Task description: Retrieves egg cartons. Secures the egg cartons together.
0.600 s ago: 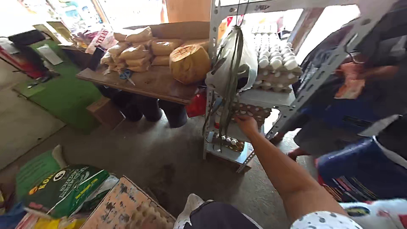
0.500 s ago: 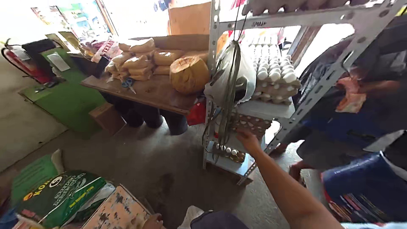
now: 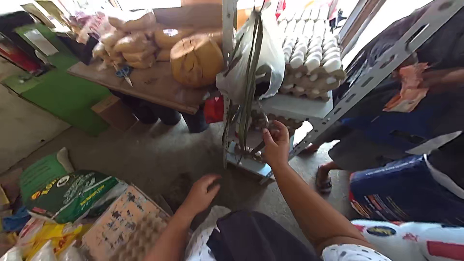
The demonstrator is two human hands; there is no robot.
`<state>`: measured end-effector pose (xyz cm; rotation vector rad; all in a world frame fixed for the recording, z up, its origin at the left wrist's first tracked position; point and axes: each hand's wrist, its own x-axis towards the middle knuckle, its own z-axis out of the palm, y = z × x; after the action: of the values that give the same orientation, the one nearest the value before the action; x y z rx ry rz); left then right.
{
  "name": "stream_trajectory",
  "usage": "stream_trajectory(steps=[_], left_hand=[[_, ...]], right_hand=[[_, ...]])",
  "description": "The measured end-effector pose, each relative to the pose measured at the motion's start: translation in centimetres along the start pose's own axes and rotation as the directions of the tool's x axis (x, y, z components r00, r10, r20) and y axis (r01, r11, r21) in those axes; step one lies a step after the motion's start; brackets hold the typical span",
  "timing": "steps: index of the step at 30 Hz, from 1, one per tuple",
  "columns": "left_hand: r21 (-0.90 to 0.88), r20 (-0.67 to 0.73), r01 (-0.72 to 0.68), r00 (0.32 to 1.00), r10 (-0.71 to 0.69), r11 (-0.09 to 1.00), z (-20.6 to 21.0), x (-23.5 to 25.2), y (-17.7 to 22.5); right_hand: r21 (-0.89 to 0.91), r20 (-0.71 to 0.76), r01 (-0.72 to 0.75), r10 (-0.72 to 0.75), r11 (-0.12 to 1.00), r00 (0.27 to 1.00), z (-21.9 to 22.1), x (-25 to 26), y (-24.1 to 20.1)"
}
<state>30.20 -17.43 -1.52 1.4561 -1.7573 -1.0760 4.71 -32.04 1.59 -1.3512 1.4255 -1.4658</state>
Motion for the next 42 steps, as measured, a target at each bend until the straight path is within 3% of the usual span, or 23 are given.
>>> stream_trajectory(steps=[3, 5, 8, 10, 12, 14, 17, 19, 20, 21, 22, 23, 24, 25, 26, 28, 30, 32, 33, 35, 36, 39, 42], left_hand=[[-0.168, -0.002, -0.115, 0.993, 0.116, 0.979, 1.5, 0.0, 1.4], [-0.174, 0.058, -0.071, 0.995, 0.082, 0.982, 2.3, 0.3, 1.1], [-0.297, 0.114, 0.063, 0.993, -0.03, 0.953, 3.7, -0.7, -1.3], [-0.42, 0.145, 0.166, 0.983, -0.115, 0.892, 3.6, -2.8, -3.2], [-0.492, 0.177, 0.314, 0.949, -0.261, 0.812, 2.5, -6.2, -4.6], [-0.514, 0.144, 0.416, 0.904, -0.402, 0.75, 0.9, -10.7, -6.4], [-0.577, 0.005, 0.487, 0.805, -0.594, 0.656, -1.7, -18.4, -9.2], [-0.621, -0.114, 0.49, 0.715, -0.69, 0.611, -3.2, -23.1, -10.1], [-0.628, -0.164, 0.499, 0.665, -0.729, 0.597, -3.9, -25.0, -10.5], [-0.625, -0.205, 0.523, 0.607, -0.768, 0.58, -4.5, -26.6, -10.9], [-0.607, -0.236, 0.567, 0.541, -0.807, 0.557, -4.9, -27.8, -11.2], [-0.575, -0.252, 0.625, 0.479, -0.841, 0.528, -5.4, -28.7, -11.5], [-0.534, -0.264, 0.678, 0.433, -0.862, 0.504, -5.8, -29.2, -11.9], [-0.481, -0.272, 0.725, 0.41, -0.87, 0.493, -6.2, -29.4, -12.3], [-0.42, -0.271, 0.757, 0.421, -0.866, 0.5, -6.5, -29.5, -12.8], [-0.328, -0.232, 0.757, 0.515, -0.825, 0.565, -7.4, -29.1, -13.9], [-0.306, -0.159, 0.722, 0.604, -0.781, 0.62, -8.9, -28.5, -14.7], [-0.342, -0.087, 0.719, 0.617, -0.782, 0.605, -11.1, -29.1, -16.6], [-0.35, -0.067, 0.711, 0.63, -0.774, 0.61, -12.4, -30.1, -18.1], [-0.38, -0.027, 0.68, 0.669, -0.742, 0.627, -15.1, -33.4, -22.1], [-0.408, -0.005, 0.668, 0.68, -0.733, 0.623, -16.3, -35.3, -24.4], [-0.429, 0.028, 0.714, 0.623, -0.782, 0.553, -19.1, -40.1, -31.6], [-0.369, -0.059, 0.815, 0.459, -0.887, 0.446, -20.1, -42.9, -39.4]], right_hand=[[0.365, 0.196, -0.104, 0.033, 0.925, 0.98, 1.2, -5.6, -0.4], [0.497, 0.45, -0.344, 0.102, 0.797, 0.887, 3.0, -8.2, -0.3], [0.498, 0.699, -0.672, 0.204, 0.548, 0.685, 5.7, -10.9, 0.0], [0.462, 0.781, -0.77, 0.21, 0.441, 0.589, 6.8, -11.5, 0.3], [0.442, 0.799, -0.771, 0.19, 0.458, 0.571, 7.5, -11.0, 0.6], [0.48, 0.778, -0.719, 0.136, 0.502, 0.614, 8.4, -9.6, 1.7], [0.519, 0.704, -0.632, 0.131, 0.575, 0.698, 10.6, -7.3, 3.3], [0.383, 0.707, -0.643, 0.236, 0.663, 0.666, 12.5, -7.1, 4.3], [0.185, 0.756, -0.642, 0.31, 0.744, 0.577, 13.4, -7.8, 4.6], [-0.105, 0.821, -0.565, 0.392, 0.818, 0.415, 14.0, -8.9, 4.6], [-0.387, 0.865, -0.374, 0.472, 0.843, 0.169, 14.5, -10.6, 4.1], [-0.536, 0.843, -0.151, 0.521, 0.83, -0.133, 15.1, -12.5, 3.3], [-0.538, 0.779, 0.011, 0.502, 0.843, -0.376, 16.1, -15.1, 2.3], [-0.458, 0.734, 0.071, 0.422, 0.886, -0.533, 17.4, -17.9, 1.3], [-0.33, 0.741, 0.055, 0.294, 0.942, -0.603, 18.8, -20.9, 0.3], [0.0, 0.859, 0.0, 0.0, 1.0, -0.513, 22.3, -26.9, -0.9], [0.164, 0.892, 0.21, -0.054, 0.964, -0.448, 27.6, -31.9, -0.9], [0.054, 0.86, 0.398, 0.16, 0.916, -0.484, 33.1, -35.3, -0.3], [-0.049, 0.809, 0.395, 0.269, 0.917, -0.523, 35.5, -36.4, 0.4], [-0.296, 0.672, 0.231, 0.373, 0.927, -0.639, 39.5, -37.3, 2.6], [-0.379, 0.651, 0.165, 0.389, 0.91, -0.652, 41.3, -37.4, 4.0], [-0.356, 0.706, 0.245, 0.431, 0.902, -0.562, 46.6, -36.6, 8.4], [-0.349, 0.799, 0.351, 0.472, 0.869, -0.374, 51.0, -35.3, 13.9]])
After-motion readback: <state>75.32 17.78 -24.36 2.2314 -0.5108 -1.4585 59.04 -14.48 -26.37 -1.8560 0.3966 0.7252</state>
